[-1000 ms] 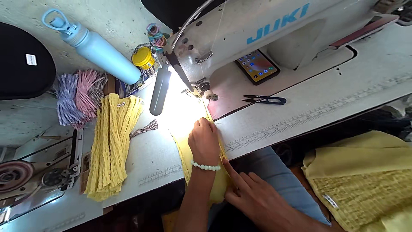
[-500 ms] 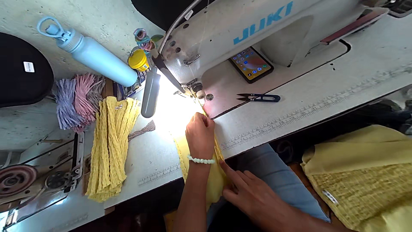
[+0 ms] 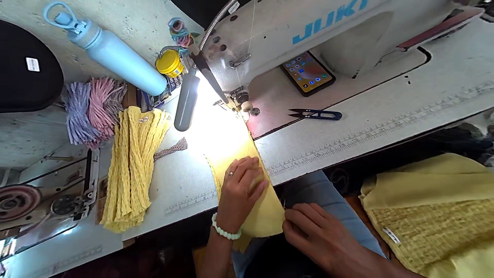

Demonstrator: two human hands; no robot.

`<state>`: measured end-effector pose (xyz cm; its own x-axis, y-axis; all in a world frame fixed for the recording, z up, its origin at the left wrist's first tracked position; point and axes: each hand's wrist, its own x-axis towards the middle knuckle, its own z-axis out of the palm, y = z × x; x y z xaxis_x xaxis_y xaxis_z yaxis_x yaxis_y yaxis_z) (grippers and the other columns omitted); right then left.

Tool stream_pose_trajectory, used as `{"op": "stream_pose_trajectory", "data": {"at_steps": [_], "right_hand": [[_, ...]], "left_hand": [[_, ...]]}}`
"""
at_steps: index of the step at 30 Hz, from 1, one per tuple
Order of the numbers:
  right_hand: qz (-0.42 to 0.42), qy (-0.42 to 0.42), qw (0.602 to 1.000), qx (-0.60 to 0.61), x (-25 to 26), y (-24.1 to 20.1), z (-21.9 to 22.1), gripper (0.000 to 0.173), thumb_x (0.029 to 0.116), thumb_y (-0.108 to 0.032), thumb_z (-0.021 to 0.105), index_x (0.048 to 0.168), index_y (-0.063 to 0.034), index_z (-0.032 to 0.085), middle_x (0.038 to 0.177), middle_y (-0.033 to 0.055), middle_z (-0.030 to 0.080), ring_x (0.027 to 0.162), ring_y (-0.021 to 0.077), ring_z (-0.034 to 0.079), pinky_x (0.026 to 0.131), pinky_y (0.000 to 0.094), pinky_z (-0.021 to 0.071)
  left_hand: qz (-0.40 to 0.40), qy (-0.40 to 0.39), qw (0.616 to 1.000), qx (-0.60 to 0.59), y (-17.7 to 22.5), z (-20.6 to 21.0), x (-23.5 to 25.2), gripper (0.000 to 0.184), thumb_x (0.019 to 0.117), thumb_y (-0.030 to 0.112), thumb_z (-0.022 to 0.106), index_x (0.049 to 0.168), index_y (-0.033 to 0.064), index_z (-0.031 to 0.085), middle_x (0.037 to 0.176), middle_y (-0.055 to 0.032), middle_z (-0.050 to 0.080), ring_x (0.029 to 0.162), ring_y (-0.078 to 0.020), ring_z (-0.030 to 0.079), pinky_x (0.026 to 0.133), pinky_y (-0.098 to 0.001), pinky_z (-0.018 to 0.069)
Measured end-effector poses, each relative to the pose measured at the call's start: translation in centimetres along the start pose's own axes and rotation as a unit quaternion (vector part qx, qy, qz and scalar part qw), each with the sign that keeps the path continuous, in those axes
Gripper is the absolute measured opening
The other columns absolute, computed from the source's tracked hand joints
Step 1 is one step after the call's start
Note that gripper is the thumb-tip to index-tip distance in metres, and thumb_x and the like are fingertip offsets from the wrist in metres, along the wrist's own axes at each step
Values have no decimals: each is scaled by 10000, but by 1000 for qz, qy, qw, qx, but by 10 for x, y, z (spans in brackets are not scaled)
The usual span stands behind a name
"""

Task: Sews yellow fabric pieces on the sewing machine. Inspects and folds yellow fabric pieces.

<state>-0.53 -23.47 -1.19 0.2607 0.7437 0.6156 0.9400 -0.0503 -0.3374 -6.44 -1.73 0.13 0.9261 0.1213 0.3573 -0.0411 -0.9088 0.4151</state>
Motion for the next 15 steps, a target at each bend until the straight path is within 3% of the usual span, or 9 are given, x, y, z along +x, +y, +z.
{"op": "stream_pose_trajectory", "data": {"at_steps": [4,9,12,15], "right_hand": [[-14,-5,1000,-7,2,-2,2,193,1006,-55,477,892,-109,623,883,62,628,805,202,583,681,308,458],[-18,-18,1000,-12,0,3,3,204,1008,-45,480,884,-92,636,877,79,652,794,215,603,689,315,483],[-17,-32,999,-13,-2,5,-3,201,1012,-44,478,907,-86,645,912,90,674,811,221,615,707,315,491],[-17,-44,999,-18,-2,7,-8,203,1015,-45,479,920,-83,654,917,88,684,820,222,622,722,312,497]], "left_hand": [[4,-27,999,-27,-5,-5,-1,237,993,288,652,1082,104,771,1358,-108,671,1334,-284,587,1165,-549,384],[-38,13,999,25,16,6,9,202,999,189,608,1008,66,768,1274,-90,719,1256,-280,646,1085,-465,482],[-48,36,997,46,19,14,10,236,991,194,616,1104,33,745,1273,-113,713,1235,-274,658,1079,-444,492],[-51,19,996,66,18,13,4,316,1007,287,592,1171,64,744,1370,-123,661,1306,-329,606,1113,-566,432]]}}
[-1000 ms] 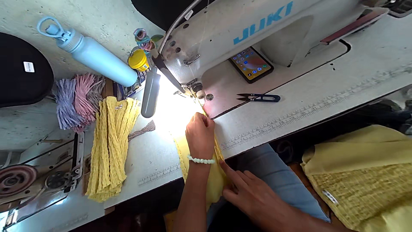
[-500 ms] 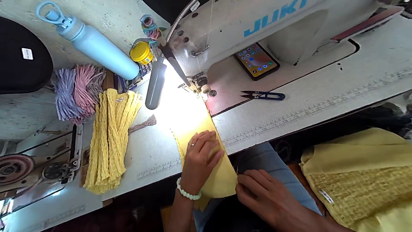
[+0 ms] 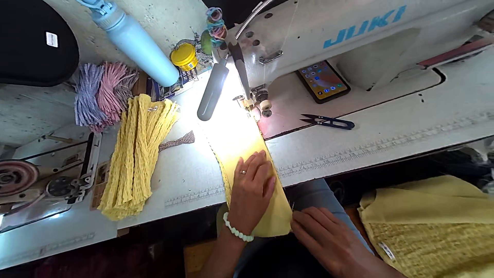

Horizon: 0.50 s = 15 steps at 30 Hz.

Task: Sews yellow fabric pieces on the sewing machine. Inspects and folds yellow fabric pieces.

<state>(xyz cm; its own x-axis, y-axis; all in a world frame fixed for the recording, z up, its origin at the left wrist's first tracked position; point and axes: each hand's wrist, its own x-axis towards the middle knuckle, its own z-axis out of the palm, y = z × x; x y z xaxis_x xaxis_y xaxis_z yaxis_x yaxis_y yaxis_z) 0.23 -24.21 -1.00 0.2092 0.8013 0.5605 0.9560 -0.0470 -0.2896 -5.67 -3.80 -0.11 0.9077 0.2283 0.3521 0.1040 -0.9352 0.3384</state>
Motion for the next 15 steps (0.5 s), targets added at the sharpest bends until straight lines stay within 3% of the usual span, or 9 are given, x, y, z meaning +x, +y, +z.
{"op": "stream_pose_trajectory", "data": {"at_steps": [3,15], "right_hand": [[0,-5,1000,3,2,-2,0,208,1015,-42,483,908,-85,656,900,80,685,822,218,627,720,311,496],[2,1,1000,-1,22,8,13,194,1012,-44,479,932,-100,648,943,69,674,892,221,634,788,314,517]], "left_hand": [[-1,-34,999,11,-6,-6,-4,385,1018,405,545,1240,157,739,1460,-76,604,1379,-379,530,1122,-693,330],[-10,-72,997,11,-26,-13,17,456,985,477,570,1318,196,707,1480,-44,589,1406,-373,501,1124,-731,290]]}}
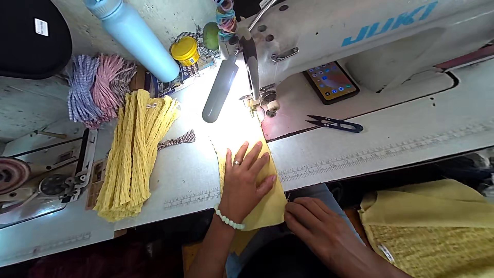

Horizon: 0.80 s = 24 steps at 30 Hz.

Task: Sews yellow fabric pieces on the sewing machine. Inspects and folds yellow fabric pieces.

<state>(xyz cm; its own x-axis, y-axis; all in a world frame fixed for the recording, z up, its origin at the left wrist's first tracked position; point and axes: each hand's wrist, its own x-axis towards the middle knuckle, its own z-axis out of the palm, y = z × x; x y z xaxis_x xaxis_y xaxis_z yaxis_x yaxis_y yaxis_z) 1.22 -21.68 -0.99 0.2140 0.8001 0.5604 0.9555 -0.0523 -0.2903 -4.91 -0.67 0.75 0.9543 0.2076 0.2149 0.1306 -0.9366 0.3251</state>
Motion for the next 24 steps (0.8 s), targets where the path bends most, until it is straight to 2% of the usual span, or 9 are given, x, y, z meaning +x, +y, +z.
{"op": "stream_pose_trajectory", "data": {"at_steps": [3,9,12,14,18,20,22,23,24], "right_hand": [[8,1,1000,-1,-1,1,2,193,1010,-45,481,928,-104,646,945,68,674,887,221,632,787,312,514],[14,-5,1000,2,-2,4,7,199,1016,-65,476,929,-121,645,944,54,673,883,211,629,791,321,505],[43,-10,997,63,6,17,3,218,1033,-223,525,917,-147,693,960,43,699,882,212,652,777,351,522],[75,-11,992,103,25,37,-7,282,1055,-303,518,964,-132,723,994,53,720,904,215,674,772,370,536],[98,-27,993,61,84,94,0,268,1024,-172,520,1061,-59,761,1048,110,735,983,292,696,829,439,576],[82,-62,994,32,110,119,17,272,1007,-114,557,1195,-56,744,1206,146,708,1127,350,661,906,507,540],[57,-87,995,-11,128,138,33,304,1022,-130,559,1278,-71,711,1307,147,679,1228,366,623,968,536,504],[46,-90,994,-29,134,147,38,316,1028,-133,544,1295,-75,702,1328,140,672,1257,365,609,995,543,486],[42,-83,995,-30,141,153,41,301,1017,-117,547,1255,-52,719,1294,156,686,1250,387,611,1007,571,473]], "left_hand": [[6,12,1000,11,4,2,0,454,986,453,565,1303,163,713,1466,-78,599,1378,-391,528,1110,-747,292],[10,-2,999,31,3,5,-3,536,999,540,514,1351,173,682,1514,-95,551,1421,-404,475,1124,-726,295],[14,-3,999,38,4,4,-2,531,1004,529,508,1357,170,677,1520,-91,546,1419,-408,477,1122,-734,288],[18,2,999,39,3,4,-2,522,1003,523,511,1344,167,685,1513,-94,552,1407,-407,491,1114,-735,296],[23,3,999,45,3,6,-3,534,1012,537,485,1351,174,680,1518,-92,547,1413,-398,487,1117,-724,300],[23,5,998,50,3,7,-3,540,1011,542,482,1358,177,677,1518,-92,547,1412,-399,488,1117,-720,302],[24,8,998,57,3,7,-4,547,1010,548,474,1358,178,678,1518,-89,547,1406,-400,495,1115,-715,310],[24,8,998,60,3,7,-4,548,1011,551,469,1357,181,677,1522,-86,544,1407,-397,495,1116,-710,311],[24,8,998,61,3,8,-4,550,1011,554,468,1357,181,677,1523,-87,543,1407,-397,494,1117,-710,310]]}}
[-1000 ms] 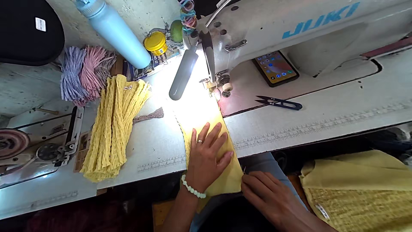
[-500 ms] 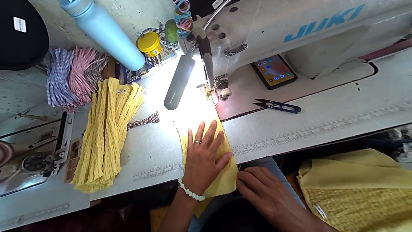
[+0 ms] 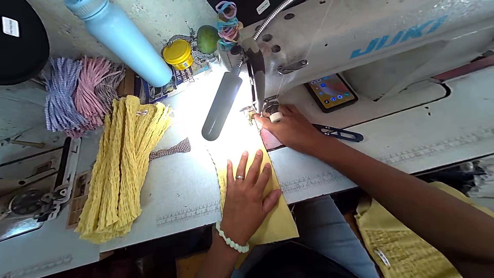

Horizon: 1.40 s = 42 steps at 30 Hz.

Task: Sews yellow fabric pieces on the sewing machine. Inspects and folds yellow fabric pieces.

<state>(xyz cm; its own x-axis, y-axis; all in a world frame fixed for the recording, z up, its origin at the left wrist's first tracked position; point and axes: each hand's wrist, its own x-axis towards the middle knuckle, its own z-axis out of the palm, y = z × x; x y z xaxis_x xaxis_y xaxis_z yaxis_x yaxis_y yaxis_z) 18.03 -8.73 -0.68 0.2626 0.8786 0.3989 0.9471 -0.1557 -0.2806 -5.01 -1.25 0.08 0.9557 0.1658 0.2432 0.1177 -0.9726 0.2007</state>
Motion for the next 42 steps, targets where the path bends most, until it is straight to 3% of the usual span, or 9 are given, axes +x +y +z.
{"op": "stream_pose_trajectory", "data": {"at_steps": [2,4,9,12,15,22,30,34,42], "right_hand": [[11,36,999,20,17,7,-4,192,960,-66,595,1026,39,742,1148,234,718,1173,463,638,967,635,464],[40,49,998,12,32,9,-9,154,922,-42,641,932,99,701,1038,300,695,1090,511,644,930,669,454],[166,81,982,41,46,10,-5,256,968,-77,606,1100,130,679,1135,352,662,1163,525,606,1007,663,418],[199,63,972,105,42,-1,-15,180,947,-37,627,964,126,703,1014,320,687,1037,488,653,900,629,472],[210,21,973,95,37,-9,-14,147,927,-20,667,913,126,685,1009,306,683,1032,480,648,866,614,474],[284,2,956,80,45,-9,4,344,934,-147,719,1052,168,644,1130,347,637,1132,497,602,969,588,458],[252,-33,948,191,46,-11,-9,270,954,-106,677,1107,116,663,1114,288,669,1107,393,629,976,529,454],[246,18,959,137,43,-15,-15,209,921,27,633,1051,191,639,1076,357,653,1090,468,634,959,553,474],[289,26,947,134,46,-7,9,370,914,-176,738,1092,137,650,1138,319,643,1138,456,602,986,573,447]], "left_hand": [[0,1,1000,-1,0,1,0,551,1012,558,464,1357,184,677,1527,-88,538,1413,-398,487,1121,-706,305],[-1,-3,1000,-5,0,1,-1,549,1013,552,463,1357,181,677,1527,-90,538,1416,-402,481,1120,-707,308],[-3,4,1000,1,0,1,0,547,1012,562,457,1362,202,674,1526,-78,542,1414,-395,486,1126,-699,301],[-6,5,1000,2,1,2,0,547,1008,558,460,1359,199,675,1528,-76,540,1412,-402,486,1119,-706,305],[-6,3,1000,-1,2,2,0,541,1008,554,463,1356,199,677,1527,-79,540,1415,-406,481,1120,-708,298],[-13,-2,1000,-8,3,1,0,541,1009,547,466,1361,194,674,1535,-64,533,1418,-393,481,1125,-708,300],[-13,-2,1000,-13,2,0,0,536,1015,545,459,1352,191,680,1532,-65,536,1413,-395,487,1117,-708,311],[-13,-1,1000,-9,2,1,0,536,1012,544,462,1352,192,679,1533,-64,535,1415,-397,483,1118,-713,304],[-12,-6,1000,-8,2,0,0,537,1017,545,455,1360,194,673,1539,-60,529,1419,-390,481,1123,-708,302]]}}
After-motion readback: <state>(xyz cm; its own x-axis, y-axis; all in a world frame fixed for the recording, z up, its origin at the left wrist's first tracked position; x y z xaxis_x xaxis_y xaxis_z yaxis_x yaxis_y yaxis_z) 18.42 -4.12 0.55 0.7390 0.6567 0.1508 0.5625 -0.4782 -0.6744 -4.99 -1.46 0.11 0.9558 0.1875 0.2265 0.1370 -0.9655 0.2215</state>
